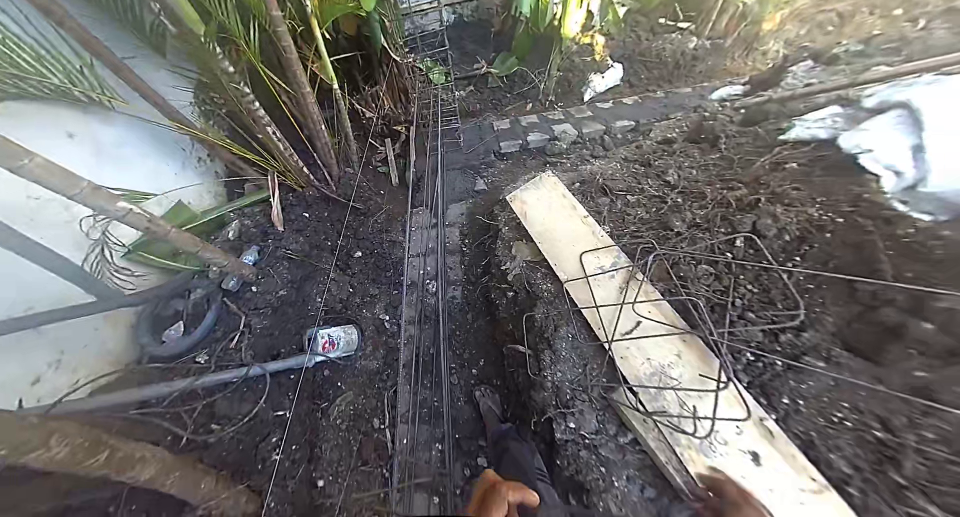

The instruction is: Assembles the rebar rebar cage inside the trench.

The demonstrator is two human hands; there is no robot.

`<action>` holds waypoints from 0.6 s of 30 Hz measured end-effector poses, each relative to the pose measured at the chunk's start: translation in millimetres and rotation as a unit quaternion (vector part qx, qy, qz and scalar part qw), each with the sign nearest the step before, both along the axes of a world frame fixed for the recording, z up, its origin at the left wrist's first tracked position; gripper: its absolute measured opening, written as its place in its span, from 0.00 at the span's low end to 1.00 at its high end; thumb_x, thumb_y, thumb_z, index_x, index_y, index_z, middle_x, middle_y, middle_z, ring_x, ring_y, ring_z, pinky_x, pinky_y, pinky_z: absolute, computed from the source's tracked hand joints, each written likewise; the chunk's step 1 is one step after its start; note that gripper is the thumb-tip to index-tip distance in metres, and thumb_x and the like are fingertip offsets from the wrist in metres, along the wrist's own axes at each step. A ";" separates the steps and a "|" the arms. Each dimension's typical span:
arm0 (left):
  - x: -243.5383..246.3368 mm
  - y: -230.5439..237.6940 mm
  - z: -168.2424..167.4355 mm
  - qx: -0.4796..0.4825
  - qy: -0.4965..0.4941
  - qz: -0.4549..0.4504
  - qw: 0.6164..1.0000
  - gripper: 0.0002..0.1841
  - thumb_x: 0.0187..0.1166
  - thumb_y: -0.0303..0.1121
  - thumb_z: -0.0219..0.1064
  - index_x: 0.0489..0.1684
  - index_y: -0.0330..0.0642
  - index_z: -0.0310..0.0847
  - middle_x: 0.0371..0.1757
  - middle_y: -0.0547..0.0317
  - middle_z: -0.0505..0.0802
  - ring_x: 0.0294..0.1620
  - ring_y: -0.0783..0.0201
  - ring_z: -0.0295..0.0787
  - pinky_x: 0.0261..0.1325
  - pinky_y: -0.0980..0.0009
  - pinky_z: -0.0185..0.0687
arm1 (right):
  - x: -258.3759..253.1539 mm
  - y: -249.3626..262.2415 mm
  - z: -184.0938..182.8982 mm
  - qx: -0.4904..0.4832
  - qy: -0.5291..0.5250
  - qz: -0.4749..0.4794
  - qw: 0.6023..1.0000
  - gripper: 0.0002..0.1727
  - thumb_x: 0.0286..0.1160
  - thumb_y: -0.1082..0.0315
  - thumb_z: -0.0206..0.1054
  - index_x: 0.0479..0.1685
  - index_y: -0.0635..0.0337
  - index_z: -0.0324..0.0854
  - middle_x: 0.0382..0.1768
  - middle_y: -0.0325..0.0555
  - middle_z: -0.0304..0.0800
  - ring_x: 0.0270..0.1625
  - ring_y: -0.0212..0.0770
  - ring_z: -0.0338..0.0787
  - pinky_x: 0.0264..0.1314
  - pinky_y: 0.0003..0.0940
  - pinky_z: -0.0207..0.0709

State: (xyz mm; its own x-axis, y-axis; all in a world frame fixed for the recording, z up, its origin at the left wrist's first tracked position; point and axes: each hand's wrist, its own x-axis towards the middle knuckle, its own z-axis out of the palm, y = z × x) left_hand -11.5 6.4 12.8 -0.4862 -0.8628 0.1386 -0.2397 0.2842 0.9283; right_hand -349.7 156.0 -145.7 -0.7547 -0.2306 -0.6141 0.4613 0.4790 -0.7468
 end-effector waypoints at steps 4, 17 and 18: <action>5.6 -0.4 -3.1 0.033 0.032 -0.047 0.998 0.21 0.72 0.46 0.76 0.44 0.31 0.92 0.38 0.48 0.86 0.30 0.71 0.78 0.31 0.78 0.74 | 84.9 -23.3 -3.8 -0.167 -0.127 0.071 0.975 0.28 0.96 0.54 0.40 0.86 0.60 0.60 0.69 0.53 0.82 0.63 0.45 0.89 0.60 0.47 0.85; 1.8 -50.4 0.6 0.103 0.248 0.177 0.947 0.21 0.82 0.45 0.65 0.43 0.31 0.91 0.50 0.51 0.91 0.56 0.69 0.86 0.62 0.71 0.83 | 97.0 -114.0 167.2 -0.495 0.005 0.358 0.792 0.34 0.78 0.24 0.47 0.27 0.32 0.91 0.25 0.21 0.90 0.35 0.25 0.90 0.53 0.33 0.85; 6.3 -57.7 -3.2 0.106 0.241 0.199 0.944 0.21 0.84 0.43 0.62 0.50 0.30 0.90 0.57 0.48 0.90 0.62 0.66 0.85 0.67 0.68 0.82 | 98.2 -123.1 172.9 -0.500 0.021 0.386 0.775 0.33 0.80 0.26 0.48 0.28 0.34 0.91 0.26 0.22 0.90 0.36 0.25 0.90 0.55 0.32 0.84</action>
State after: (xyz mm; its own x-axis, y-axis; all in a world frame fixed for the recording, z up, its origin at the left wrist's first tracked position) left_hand -5.3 -51.3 9.6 -0.0428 -0.9970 0.0640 0.1774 0.0555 0.9826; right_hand -251.4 32.9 27.2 -0.1691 -0.9679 0.1857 0.2905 -0.2290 -0.9291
